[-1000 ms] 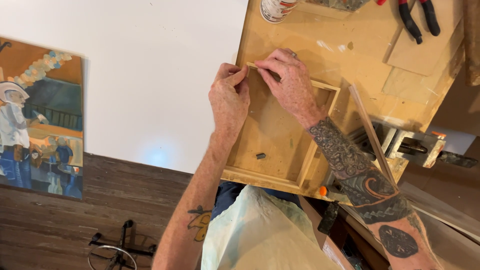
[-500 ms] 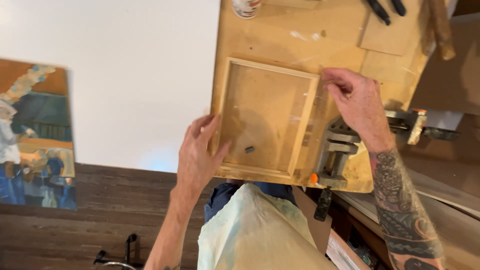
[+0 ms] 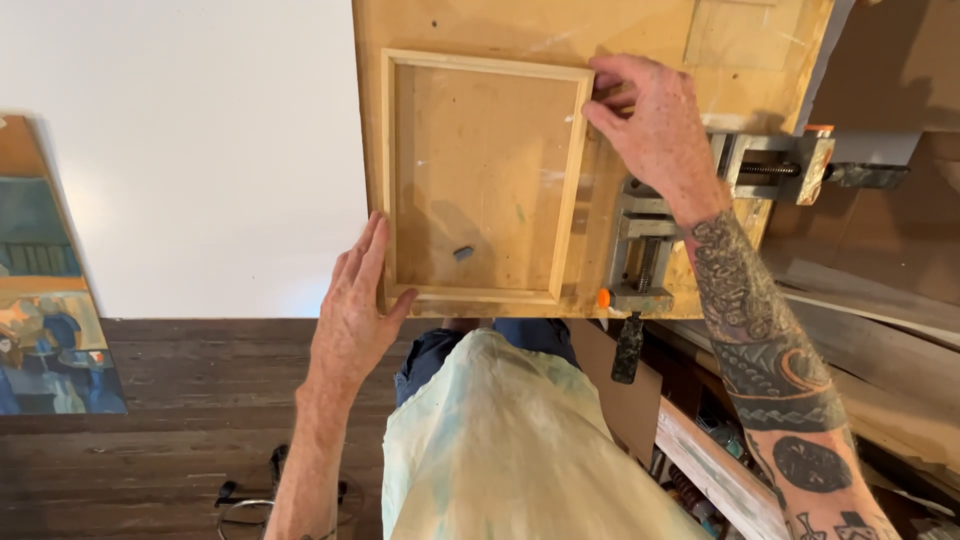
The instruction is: Assembling a small wooden frame using glue, a hammer, and a corner clamp on a workbench.
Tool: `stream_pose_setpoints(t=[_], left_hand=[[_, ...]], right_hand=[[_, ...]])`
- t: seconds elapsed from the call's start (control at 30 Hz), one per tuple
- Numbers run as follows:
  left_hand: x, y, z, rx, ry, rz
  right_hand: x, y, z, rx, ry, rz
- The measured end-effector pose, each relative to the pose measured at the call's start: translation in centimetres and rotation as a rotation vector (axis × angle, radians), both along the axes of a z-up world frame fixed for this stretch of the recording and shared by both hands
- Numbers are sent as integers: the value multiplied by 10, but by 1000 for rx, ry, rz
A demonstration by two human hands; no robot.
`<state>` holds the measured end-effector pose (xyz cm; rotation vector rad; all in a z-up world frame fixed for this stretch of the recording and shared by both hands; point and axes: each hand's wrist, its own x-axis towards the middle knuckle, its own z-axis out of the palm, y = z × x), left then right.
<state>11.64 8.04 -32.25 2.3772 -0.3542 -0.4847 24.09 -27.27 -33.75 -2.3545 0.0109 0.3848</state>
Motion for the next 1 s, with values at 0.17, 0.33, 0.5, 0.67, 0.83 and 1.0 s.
stream_pose_setpoints(t=[0.17, 0.33, 0.5, 0.67, 0.83, 1.0], left_hand=[[-22, 13, -13, 111, -187, 32], [-46, 13, -45, 25, -124, 174], [-52, -2, -32, 96, -291, 158], [-83, -75, -77, 11, -442, -65], [-79, -113, -74, -91, -493, -42], [-73, -129, -64, -106, -519, 0]], right_hand=[[0, 7, 7, 48, -45, -26], [2, 15, 16, 76, 45, -47], [-15, 26, 53, -27, 86, 22], [-99, 8, 37, -366, -188, 723], [-142, 8, 18, -355, -274, 856], [-134, 6, 3, -301, -291, 943]])
